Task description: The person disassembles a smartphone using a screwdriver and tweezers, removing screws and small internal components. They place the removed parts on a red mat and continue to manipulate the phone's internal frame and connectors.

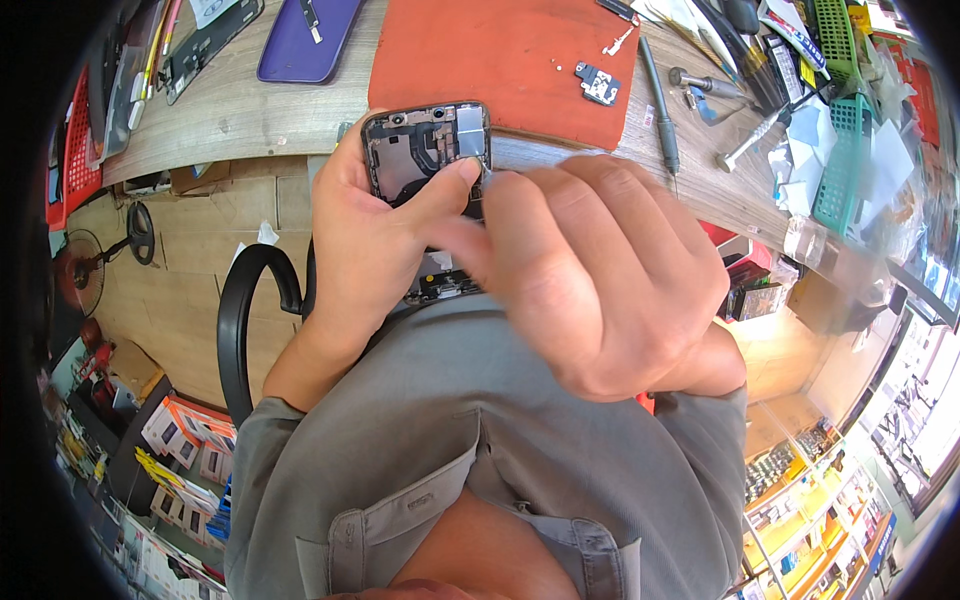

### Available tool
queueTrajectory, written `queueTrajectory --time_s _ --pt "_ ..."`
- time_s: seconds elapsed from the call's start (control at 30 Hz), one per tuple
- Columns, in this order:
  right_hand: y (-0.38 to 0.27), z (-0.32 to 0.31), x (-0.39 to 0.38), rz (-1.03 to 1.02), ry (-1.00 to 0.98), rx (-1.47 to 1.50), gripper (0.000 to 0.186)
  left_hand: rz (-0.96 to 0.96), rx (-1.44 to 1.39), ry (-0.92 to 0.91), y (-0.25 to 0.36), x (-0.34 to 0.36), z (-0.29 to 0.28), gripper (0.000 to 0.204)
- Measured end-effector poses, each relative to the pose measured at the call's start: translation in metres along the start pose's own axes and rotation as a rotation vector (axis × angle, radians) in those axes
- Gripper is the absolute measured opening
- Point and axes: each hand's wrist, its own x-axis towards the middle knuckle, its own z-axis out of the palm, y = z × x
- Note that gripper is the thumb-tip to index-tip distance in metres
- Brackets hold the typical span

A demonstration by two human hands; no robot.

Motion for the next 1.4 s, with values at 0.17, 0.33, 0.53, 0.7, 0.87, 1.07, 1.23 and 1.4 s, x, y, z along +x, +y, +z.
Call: queueTrajectory --time_s 0.17,0.33,0.53,0.7,0.87,1.07,1.23,1.4 --pt "-0.002 0.001 0.003 0.028 -0.02 0.031 0.066 -0.023 0.013 0.005 -0.001 0.0 -0.001 0.023" --pt "0.001 0.0 0.004 0.027 -0.003 0.028 0.065 -0.028 0.033 0.004 0.002 0.0 0.0 0.025" --pt "-0.002 -0.004 -0.001 0.049 -0.016 -0.001 0.061 -0.002 0.05 0.005 -0.001 -0.001 -0.001 0.026" --pt "-0.003 0.003 0.001 0.129 0.028 0.071 0.053 0.005 0.044 0.0 0.0 0.002 0.002 0.026" --pt "-0.014 -0.003 0.002 0.195 -0.043 -0.035 0.046 -0.002 0.032 0.004 0.001 -0.002 0.002 0.026" --pt "0.004 0.016 -0.004 0.132 0.136 0.062 0.057 -0.021 0.068 0.007 0.005 -0.003 0.0 0.025" --pt "-0.026 -0.01 0.021 0.194 -0.06 -0.067 0.061 0.027 0.048 0.028 0.003 -0.007 0.0 0.025" --pt "-0.015 0.012 -0.004 0.272 0.208 0.183 0.061 0.03 -0.003 0.004 0.001 -0.005 0.0 0.024"
